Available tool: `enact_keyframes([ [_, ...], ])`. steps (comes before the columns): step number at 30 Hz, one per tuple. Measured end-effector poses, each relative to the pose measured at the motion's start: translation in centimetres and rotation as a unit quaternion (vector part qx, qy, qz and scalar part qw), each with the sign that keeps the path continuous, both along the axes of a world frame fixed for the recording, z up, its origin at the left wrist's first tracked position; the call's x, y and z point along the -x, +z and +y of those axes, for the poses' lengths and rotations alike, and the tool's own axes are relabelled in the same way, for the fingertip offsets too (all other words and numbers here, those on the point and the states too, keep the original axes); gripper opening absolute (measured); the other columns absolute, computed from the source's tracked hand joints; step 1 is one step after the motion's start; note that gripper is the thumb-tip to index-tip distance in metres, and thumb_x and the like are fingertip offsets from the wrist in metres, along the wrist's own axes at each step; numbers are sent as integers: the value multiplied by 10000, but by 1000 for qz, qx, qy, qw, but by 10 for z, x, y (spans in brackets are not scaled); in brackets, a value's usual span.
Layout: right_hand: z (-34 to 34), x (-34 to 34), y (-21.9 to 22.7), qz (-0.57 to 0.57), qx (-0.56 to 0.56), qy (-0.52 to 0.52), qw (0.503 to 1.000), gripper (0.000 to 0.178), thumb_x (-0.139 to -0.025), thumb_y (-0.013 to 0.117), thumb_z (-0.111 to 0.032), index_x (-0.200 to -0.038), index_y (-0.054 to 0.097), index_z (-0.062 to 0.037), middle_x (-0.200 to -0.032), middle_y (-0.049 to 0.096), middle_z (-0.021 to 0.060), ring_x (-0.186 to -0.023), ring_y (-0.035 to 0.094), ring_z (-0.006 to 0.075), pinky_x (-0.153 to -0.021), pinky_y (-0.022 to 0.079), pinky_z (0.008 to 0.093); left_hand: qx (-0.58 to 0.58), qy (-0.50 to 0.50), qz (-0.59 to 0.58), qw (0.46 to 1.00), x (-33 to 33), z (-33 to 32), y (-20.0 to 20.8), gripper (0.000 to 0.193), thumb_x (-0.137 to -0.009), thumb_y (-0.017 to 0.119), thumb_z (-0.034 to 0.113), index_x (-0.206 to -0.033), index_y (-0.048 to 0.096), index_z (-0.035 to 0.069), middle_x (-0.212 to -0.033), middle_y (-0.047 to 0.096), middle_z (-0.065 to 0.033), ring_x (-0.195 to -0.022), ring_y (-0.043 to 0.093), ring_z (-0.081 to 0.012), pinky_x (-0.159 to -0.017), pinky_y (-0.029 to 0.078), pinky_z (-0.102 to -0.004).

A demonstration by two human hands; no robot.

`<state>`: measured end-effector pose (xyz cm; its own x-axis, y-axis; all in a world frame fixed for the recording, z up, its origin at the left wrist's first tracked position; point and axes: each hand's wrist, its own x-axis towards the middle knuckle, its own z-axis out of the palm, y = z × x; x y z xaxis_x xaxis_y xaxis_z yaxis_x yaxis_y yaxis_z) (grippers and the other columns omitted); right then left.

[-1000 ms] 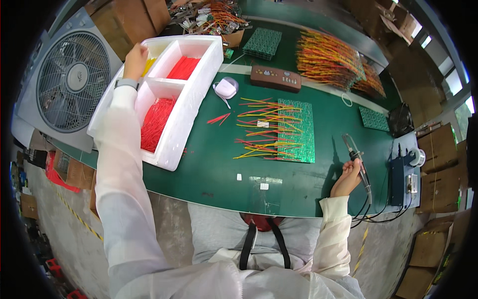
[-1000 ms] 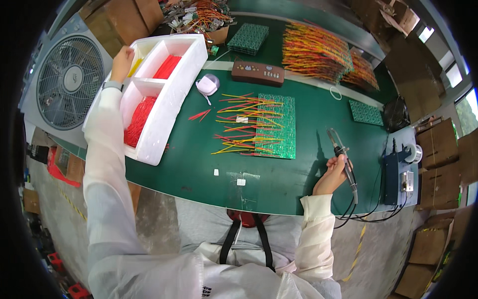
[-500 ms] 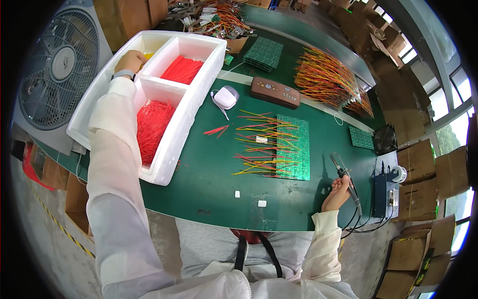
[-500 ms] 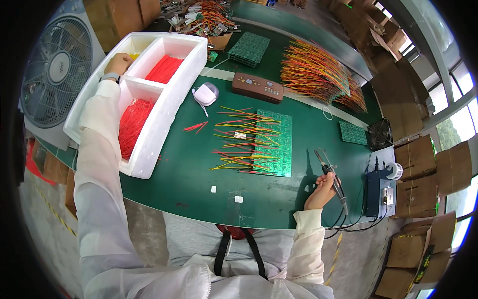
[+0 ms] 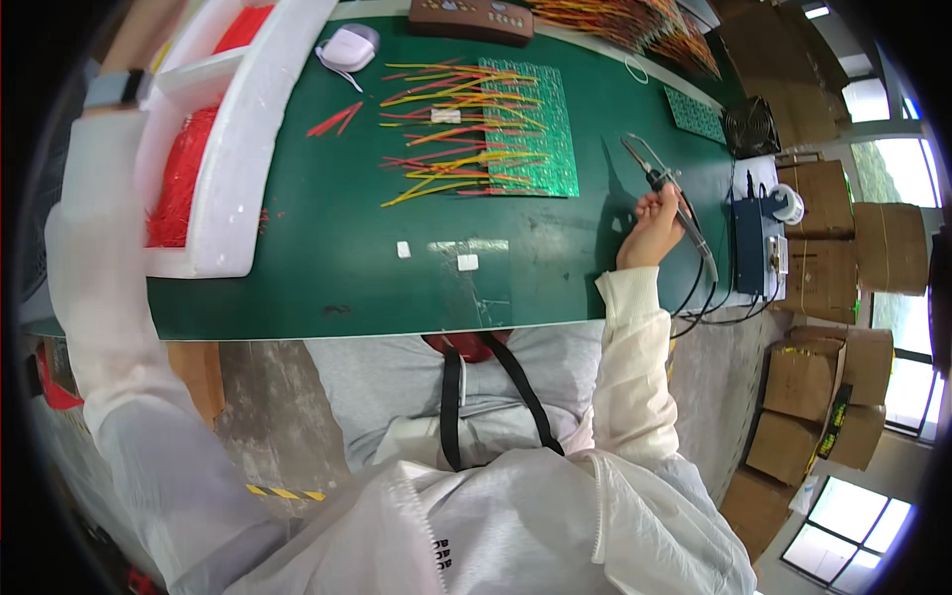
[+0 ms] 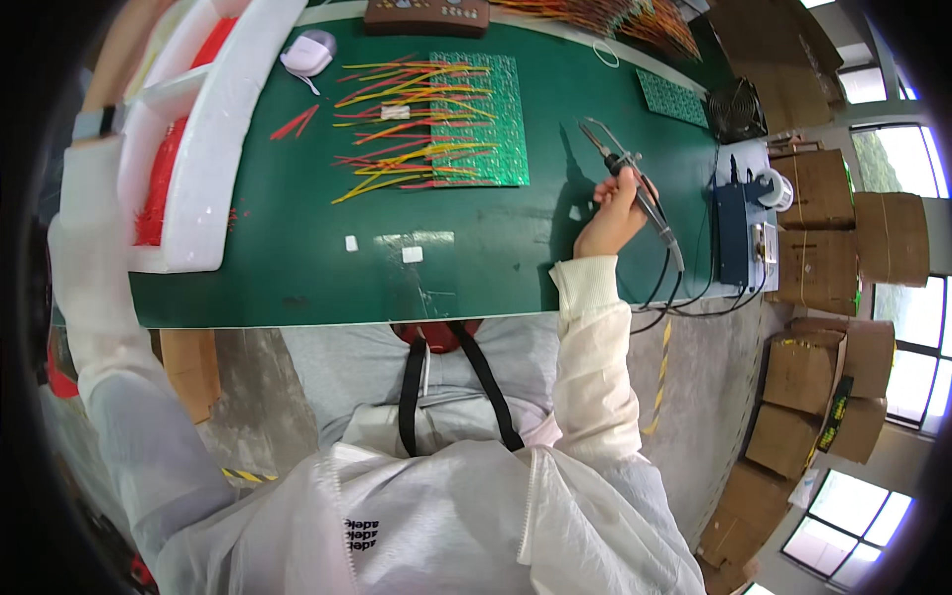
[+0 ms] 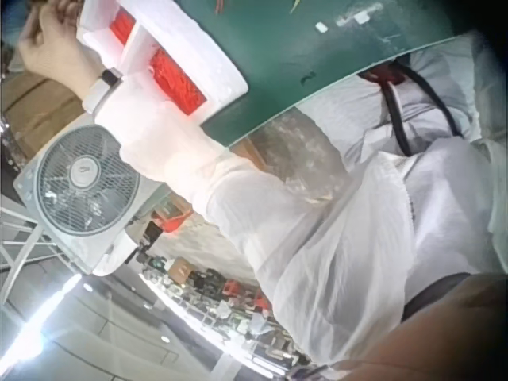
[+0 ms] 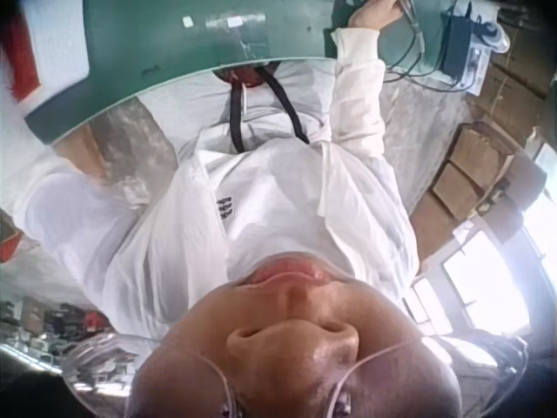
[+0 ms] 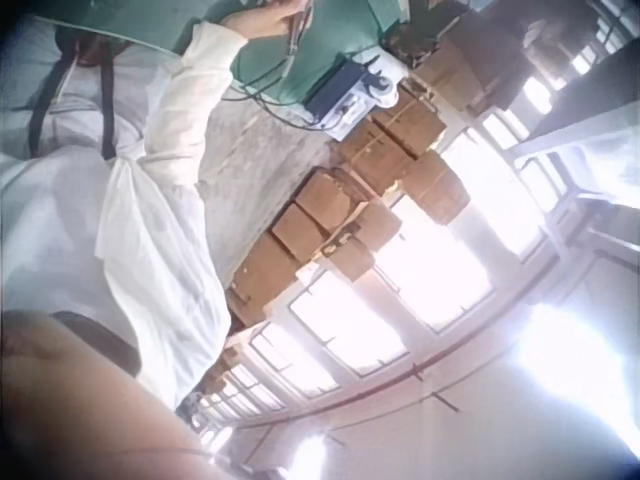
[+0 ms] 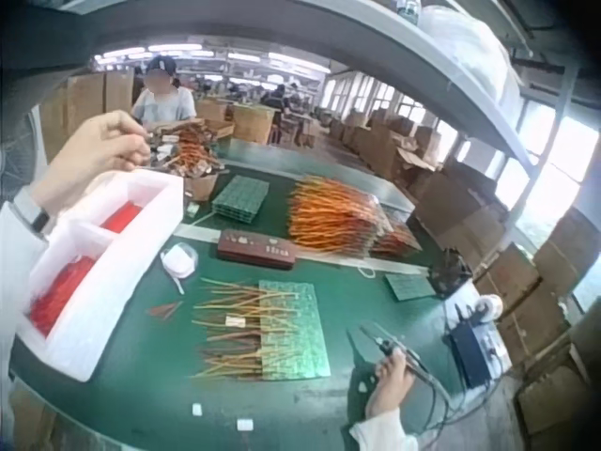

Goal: Soldering multiple colored wires onto a green circuit board using a handheld soldering iron.

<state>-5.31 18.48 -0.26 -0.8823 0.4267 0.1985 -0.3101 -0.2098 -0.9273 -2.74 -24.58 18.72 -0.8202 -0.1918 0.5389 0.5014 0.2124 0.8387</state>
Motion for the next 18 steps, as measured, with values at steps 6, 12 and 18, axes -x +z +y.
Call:
enact_keyframes([
  [6, 5, -9, 4, 12, -26, -8, 1000, 175, -836, 558, -166, -904, 477, -27, -699, 506, 46, -580, 464, 92, -523, 368, 203, 126, -132, -124, 975, -27, 193, -114, 130, -806, 572, 140, -793, 533, 17, -761, 568, -32, -708, 551, -117, -621, 430, -261],
  [12, 5, -12, 4, 18, -54, -3, 998, 169, -833, 553, -150, -906, 474, -19, -701, 517, 54, -590, 481, 100, -540, 390, 213, 241, 29, -51, 969, -35, 247, -165, 61, -729, 607, 81, -752, 559, 53, -662, 521, -60, -583, 553, -200, -551, 422, -293],
  [18, 1, -20, 10, 24, -61, -13, 998, 181, -830, 554, -143, -915, 468, -9, -702, 528, 63, -599, 495, 107, -547, 398, 218, 291, 70, 29, 954, -26, 224, -175, 65, -736, 612, 58, -797, 596, 41, -748, 578, -67, -632, 556, -235, -574, 441, -293],
])
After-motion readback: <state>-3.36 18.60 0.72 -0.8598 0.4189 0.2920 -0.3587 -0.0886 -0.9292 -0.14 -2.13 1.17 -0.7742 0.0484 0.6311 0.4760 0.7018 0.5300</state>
